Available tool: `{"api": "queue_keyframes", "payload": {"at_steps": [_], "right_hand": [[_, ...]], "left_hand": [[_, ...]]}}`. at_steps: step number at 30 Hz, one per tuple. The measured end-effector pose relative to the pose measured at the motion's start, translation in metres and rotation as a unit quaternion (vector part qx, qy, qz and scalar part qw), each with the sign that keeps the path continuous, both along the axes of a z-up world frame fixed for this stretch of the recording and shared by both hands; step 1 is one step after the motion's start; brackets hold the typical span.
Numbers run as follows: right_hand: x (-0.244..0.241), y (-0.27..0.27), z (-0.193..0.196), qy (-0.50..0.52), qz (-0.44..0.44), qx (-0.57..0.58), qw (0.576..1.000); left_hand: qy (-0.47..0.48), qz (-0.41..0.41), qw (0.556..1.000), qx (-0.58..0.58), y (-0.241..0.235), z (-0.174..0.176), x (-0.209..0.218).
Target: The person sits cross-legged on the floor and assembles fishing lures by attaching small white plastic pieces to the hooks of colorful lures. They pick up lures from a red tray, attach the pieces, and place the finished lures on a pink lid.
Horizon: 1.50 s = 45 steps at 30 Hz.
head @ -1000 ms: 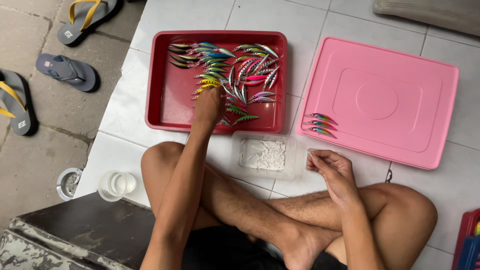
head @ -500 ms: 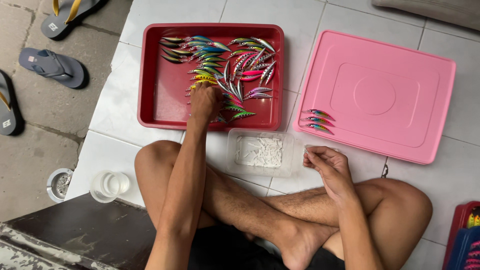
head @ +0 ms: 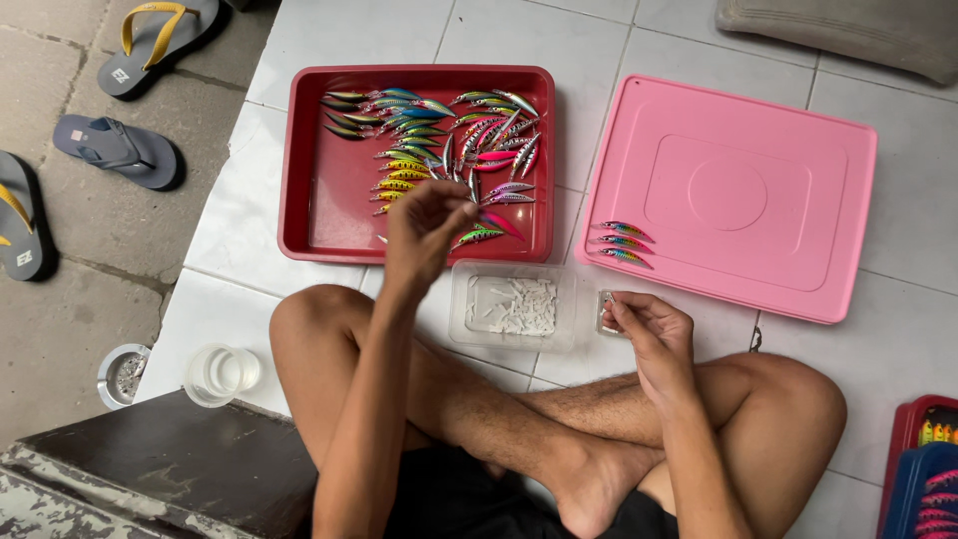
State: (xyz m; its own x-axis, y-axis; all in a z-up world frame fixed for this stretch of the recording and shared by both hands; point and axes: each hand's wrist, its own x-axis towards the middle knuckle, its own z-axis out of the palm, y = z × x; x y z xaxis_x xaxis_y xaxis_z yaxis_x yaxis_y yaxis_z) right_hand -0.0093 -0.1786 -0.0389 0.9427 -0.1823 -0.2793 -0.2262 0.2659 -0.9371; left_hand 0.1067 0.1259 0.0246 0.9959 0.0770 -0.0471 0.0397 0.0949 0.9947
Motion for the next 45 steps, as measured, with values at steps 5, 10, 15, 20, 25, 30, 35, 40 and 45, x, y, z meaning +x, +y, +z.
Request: {"api": "queue_keyframes", "payload": {"at_steps": [5,10,15,20,25,30,35,40,45], "right_hand": [[-0.01,0.014,0.025,-0.081,-0.04,-0.085,0.992],[-0.014,0.034,0.052,-0.207,-0.039,-0.204,0.956],[-0.009,0.048,0.076,-0.312,-0.039,-0.418,0.853],[0.0,0.057,0.081,-0.378,-0.044,-0.435,0.816],[0.003,0.064,0.085,-0.404,-0.046,-0.449,0.795],[0.005,0.064,0.087,-0.431,-0.048,-0.46,0.775],[0.004,0.058,0.083,-0.429,-0.047,-0.477,0.766],[0.005,0.057,0.081,-0.428,-0.044,-0.477,0.767],[0.006,0.058,0.08,-0.43,-0.042,-0.476,0.766]], "left_hand": [[0.082,0.046,0.98,-0.177,-0.073,-0.007,-0.064],[0.12,0.077,0.964,-0.225,-0.112,-0.027,-0.098],[0.107,0.061,0.974,-0.193,-0.123,-0.024,-0.103],[0.07,0.071,0.98,-0.174,-0.124,-0.027,-0.103],[0.047,0.083,0.982,-0.166,-0.124,-0.032,-0.104],[0.035,0.088,0.982,-0.163,-0.124,-0.027,-0.105],[0.041,0.084,0.981,-0.169,-0.124,-0.021,-0.104],[0.052,0.078,0.98,-0.177,-0.125,-0.021,-0.104],[0.044,0.077,0.98,-0.176,-0.125,-0.023,-0.103]]}}
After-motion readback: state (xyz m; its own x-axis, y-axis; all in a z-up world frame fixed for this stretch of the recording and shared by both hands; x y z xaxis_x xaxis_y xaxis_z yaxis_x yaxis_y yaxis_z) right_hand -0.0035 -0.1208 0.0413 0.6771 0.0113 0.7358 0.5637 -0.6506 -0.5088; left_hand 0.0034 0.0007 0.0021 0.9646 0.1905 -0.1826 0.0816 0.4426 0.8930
